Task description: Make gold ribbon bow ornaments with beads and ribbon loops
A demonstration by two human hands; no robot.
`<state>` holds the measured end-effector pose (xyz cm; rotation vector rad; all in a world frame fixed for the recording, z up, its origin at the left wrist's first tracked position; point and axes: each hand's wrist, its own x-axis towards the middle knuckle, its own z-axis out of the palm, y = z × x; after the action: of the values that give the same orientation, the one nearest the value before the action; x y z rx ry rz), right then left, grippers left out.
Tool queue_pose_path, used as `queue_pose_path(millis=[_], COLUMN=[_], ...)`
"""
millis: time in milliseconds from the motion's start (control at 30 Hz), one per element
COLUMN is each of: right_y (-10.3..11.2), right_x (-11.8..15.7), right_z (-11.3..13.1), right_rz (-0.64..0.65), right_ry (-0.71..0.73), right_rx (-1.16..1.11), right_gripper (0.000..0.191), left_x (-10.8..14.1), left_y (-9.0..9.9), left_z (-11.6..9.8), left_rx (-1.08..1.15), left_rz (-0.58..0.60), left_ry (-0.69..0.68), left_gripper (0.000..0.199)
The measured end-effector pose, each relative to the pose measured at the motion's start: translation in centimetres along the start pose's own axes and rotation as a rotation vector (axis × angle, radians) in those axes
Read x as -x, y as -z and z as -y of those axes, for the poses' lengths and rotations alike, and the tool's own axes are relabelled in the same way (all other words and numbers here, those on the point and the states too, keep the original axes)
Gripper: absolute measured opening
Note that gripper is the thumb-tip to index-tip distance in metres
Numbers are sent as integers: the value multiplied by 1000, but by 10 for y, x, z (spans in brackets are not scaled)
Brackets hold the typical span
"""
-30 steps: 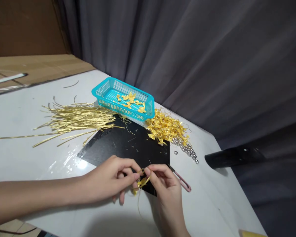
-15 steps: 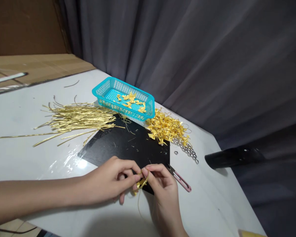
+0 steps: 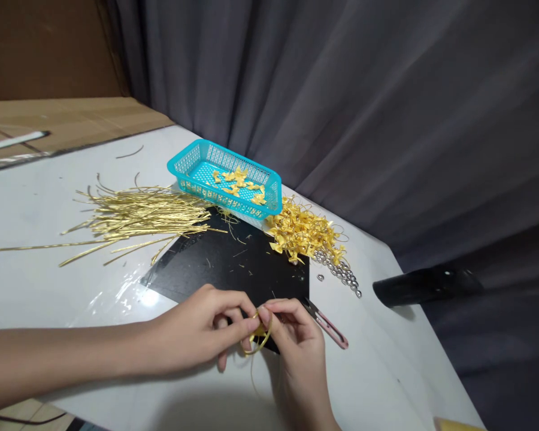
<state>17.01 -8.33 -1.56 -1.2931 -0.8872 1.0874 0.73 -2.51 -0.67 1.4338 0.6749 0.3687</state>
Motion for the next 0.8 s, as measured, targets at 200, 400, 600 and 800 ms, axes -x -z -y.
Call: queue_pose_path(millis=[200,400,600,800], right_y=[0,0,0,6], right_x=[0,0,-1,-1], right_z=[1,0,4,5], right_rz=[-15,-17,25,61], right_ry=[21,22,36,-3], right_rx=[9,22,54,91], right_gripper=[13,13,10,10], left_x=[1,0,1,2], left_y=[1,1,3,4], left_z=[-1,-3,-3,-5], left_rx=[-18,-45,-114,-213], left_rz=[-2,-7,-20,-32], left_ry=[-4,-19,-49,-44], left_gripper=[33,32,31,32])
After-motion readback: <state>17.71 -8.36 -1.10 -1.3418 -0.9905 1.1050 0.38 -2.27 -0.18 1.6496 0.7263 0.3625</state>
